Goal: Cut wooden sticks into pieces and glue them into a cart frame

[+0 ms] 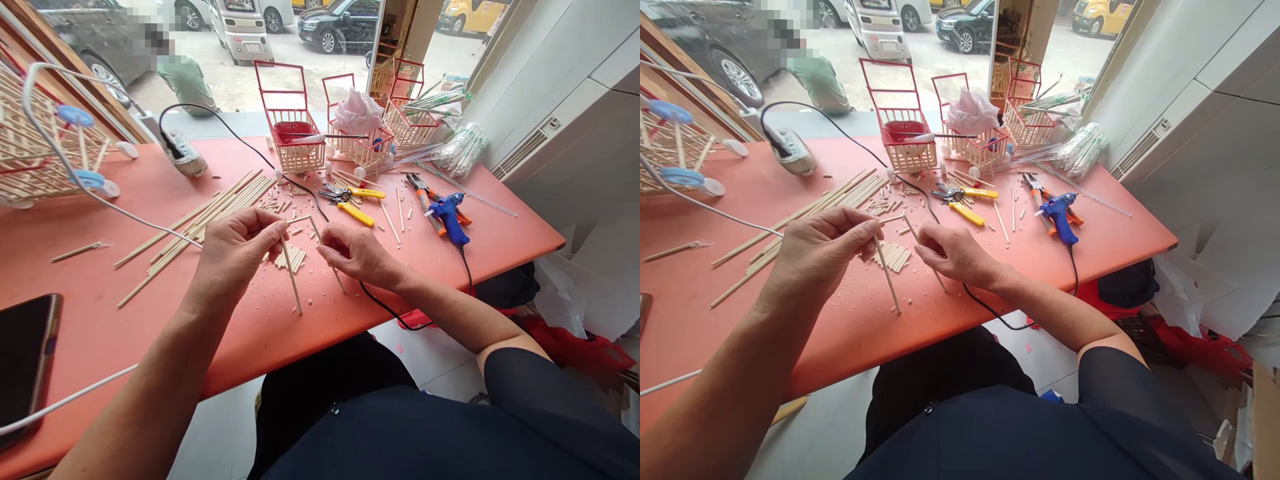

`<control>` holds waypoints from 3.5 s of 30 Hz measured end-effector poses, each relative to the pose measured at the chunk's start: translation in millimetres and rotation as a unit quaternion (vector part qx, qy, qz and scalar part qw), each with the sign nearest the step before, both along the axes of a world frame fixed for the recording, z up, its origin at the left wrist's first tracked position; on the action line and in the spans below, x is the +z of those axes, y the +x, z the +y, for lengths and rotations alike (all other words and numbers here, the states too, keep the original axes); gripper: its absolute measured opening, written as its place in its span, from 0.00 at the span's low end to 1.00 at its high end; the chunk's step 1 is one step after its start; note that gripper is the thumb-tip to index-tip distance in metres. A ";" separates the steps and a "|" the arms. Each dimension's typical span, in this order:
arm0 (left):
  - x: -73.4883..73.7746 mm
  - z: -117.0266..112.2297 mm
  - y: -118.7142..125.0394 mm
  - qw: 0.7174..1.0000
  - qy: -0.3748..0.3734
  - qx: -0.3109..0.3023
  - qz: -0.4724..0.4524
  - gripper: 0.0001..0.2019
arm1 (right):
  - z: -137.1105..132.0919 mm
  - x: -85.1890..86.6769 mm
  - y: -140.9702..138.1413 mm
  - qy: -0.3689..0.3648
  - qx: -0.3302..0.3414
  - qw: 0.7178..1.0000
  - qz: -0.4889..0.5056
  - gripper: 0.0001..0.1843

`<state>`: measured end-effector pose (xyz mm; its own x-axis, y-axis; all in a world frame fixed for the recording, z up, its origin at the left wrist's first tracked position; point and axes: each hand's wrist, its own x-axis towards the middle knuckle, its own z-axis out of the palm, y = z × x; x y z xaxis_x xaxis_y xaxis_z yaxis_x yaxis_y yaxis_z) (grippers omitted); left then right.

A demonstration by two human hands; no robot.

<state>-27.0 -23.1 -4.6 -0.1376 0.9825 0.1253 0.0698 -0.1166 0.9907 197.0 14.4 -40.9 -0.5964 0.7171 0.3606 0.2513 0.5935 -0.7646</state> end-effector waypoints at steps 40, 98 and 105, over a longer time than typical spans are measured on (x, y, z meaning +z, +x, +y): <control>-1.5 0.3 -0.8 0.999 0.006 0.009 0.038 0.08 | -0.8 -0.8 1.5 -0.007 0.001 1.000 -0.010 0.14; 1.4 0.0 2.1 1.000 -0.003 0.011 0.007 0.03 | -1.4 -2.8 1.0 -0.001 0.014 1.000 0.007 0.15; 1.2 -0.1 2.1 1.000 -0.005 0.010 0.027 0.03 | -1.3 -2.5 1.3 -0.002 0.010 1.000 0.000 0.15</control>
